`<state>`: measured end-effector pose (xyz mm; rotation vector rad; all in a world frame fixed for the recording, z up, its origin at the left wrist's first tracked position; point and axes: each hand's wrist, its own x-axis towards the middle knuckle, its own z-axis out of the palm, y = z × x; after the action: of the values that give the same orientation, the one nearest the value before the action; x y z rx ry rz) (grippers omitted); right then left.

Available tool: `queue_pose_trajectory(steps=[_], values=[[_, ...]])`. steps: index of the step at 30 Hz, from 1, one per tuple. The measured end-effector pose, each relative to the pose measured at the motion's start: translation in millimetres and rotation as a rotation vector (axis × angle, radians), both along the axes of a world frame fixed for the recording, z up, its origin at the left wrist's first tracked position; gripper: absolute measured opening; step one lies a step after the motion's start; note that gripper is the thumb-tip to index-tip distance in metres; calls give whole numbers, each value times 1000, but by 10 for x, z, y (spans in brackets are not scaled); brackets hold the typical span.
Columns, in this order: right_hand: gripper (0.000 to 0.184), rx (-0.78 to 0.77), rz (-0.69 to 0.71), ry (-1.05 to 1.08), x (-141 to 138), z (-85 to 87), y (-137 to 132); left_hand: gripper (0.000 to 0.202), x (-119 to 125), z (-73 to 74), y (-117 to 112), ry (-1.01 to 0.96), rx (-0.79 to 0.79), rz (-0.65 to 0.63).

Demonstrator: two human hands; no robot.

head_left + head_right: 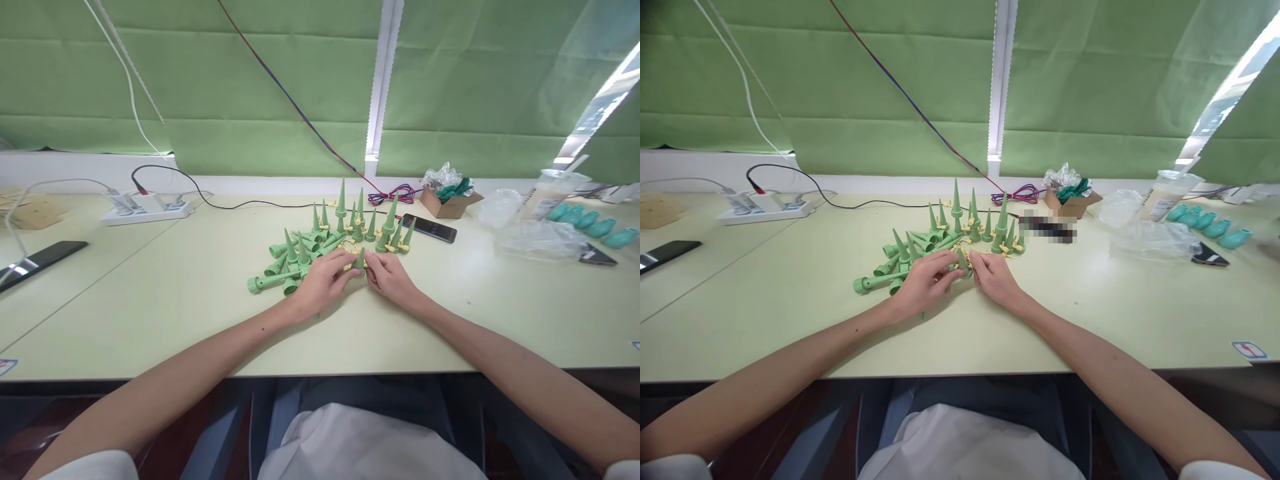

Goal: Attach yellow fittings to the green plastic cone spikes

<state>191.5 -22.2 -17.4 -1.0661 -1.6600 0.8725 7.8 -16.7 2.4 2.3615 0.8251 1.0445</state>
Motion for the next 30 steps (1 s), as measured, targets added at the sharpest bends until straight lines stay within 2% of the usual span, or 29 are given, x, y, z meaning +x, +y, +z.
queue_pose_trajectory(steps=[6,15,22,30], values=[[63,106,-43,-87,13,-2,-10,34,14,20,-33,-34,-150,27],[62,127,-34,-124,17,-10,-16,36,58,127,-85,-164,-518,-66],[63,111,-30,-101,6,-10,-20,38,28,109,-32,-156,-668,-137],[62,135,-36,-128,17,-16,-21,44,29,90,-7,-273,-840,-188]])
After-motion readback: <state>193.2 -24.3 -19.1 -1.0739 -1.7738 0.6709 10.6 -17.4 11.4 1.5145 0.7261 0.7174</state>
